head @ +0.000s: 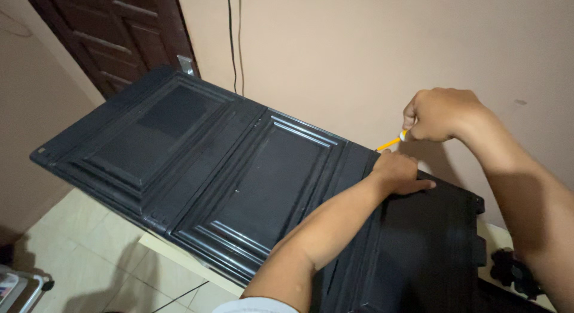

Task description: The person uses a yellow pencil to pry and separate the black plastic lids from stacked storage crates. They remove each lid, set it aside, and continue prying the next crate's lid until the stack is opened.

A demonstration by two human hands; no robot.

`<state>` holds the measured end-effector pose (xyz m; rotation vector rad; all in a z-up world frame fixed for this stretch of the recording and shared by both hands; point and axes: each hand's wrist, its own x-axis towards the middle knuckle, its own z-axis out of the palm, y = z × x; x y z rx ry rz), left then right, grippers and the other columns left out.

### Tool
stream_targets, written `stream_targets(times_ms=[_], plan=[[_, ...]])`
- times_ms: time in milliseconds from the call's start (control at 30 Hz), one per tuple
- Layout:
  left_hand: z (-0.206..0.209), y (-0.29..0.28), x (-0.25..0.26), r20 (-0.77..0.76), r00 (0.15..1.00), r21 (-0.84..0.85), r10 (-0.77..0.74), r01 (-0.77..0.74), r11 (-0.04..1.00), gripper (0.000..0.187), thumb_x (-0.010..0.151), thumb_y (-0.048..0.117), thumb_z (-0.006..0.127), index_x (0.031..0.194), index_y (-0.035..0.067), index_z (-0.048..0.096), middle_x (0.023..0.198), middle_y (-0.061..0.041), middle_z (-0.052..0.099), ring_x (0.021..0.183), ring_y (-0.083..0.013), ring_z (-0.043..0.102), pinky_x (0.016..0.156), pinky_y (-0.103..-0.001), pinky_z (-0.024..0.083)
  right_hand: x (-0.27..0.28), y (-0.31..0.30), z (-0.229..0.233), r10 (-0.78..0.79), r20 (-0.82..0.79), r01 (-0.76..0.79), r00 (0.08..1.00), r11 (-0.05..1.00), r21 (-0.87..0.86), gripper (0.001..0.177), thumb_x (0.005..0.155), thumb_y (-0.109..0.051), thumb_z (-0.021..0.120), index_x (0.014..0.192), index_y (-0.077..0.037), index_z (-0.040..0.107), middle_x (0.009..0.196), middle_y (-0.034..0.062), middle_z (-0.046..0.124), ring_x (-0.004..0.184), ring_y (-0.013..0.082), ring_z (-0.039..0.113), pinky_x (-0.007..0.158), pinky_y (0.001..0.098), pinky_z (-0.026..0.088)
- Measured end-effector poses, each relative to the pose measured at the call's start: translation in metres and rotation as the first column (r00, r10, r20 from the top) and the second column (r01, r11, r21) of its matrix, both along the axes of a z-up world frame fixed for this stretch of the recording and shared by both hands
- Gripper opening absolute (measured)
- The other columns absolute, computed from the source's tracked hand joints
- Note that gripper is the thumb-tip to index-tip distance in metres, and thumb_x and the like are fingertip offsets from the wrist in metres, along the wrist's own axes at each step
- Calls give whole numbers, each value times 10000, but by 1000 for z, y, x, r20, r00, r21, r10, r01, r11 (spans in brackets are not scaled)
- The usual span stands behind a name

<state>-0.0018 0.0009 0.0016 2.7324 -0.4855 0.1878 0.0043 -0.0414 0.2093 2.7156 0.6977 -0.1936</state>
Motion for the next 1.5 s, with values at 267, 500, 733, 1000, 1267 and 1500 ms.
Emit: stream_targets(times_ms=[267, 500, 733, 1000, 1267, 1500], plan=[[6, 1, -2, -6, 1000, -8, 16, -16, 1000, 763, 807, 744, 582, 1005, 35, 782, 1021, -144, 773, 1053, -307, 707, 942, -444, 498, -2, 9, 2, 19, -38, -19, 999, 1000, 16, 285, 721, -346, 815, 996, -283, 853, 911, 47, 820, 895, 249, 771, 794, 410, 594], [1, 1, 0, -37, 999, -23, 14, -15, 1000, 734, 814, 745, 566, 982, 71, 803, 991, -136, 789, 1020, -300, 729, 965, -429, 503, 4, 9, 0, 21, -54, -18, 998, 999, 50, 269, 728, -345, 814, 986, -286, 863, 923, 29, 817, 891, 242, 773, 792, 416, 592], [1, 1, 3, -30, 999, -43, 12, -13, 999, 749, 794, 762, 577, 959, 66, 797, 971, -139, 782, 1000, -303, 738, 956, -429, 515, 8, 10, -1, 17, -49, -15, 999, 999, 39, 274, 728, -360, 825, 989, -285, 864, 903, 23, 821, 870, 225, 777, 778, 401, 591], [5, 2, 2, -87, 996, -49, 9, -14, 999, 749, 799, 751, 580, 1008, 60, 782, 1042, -148, 777, 1060, -302, 724, 986, -435, 507, 5, 16, 3, -3, -53, 1, 999, 999, -39, 230, 760, -377, 814, 970, -300, 871, 855, 20, 776, 862, 214, 725, 771, 410, 589], [6, 2, 2, -102, 995, -31, 4, -7, 1000, 770, 805, 762, 562, 1018, 55, 777, 1037, -141, 777, 1058, -293, 719, 979, -432, 501, 6, 18, 5, -8, -51, 6, 999, 999, -36, 251, 749, -391, 828, 985, -314, 863, 875, -4, 775, 851, 199, 749, 781, 403, 587], [4, 1, 3, -104, 995, -29, -7, 4, 1000, 758, 800, 763, 547, 990, 77, 808, 1031, -119, 782, 1064, -281, 719, 981, -420, 500, 8, 17, 2, -12, -56, 11, 998, 1000, -23, 245, 750, -396, 831, 970, -295, 869, 871, -10, 779, 871, 193, 726, 782, 392, 580]])
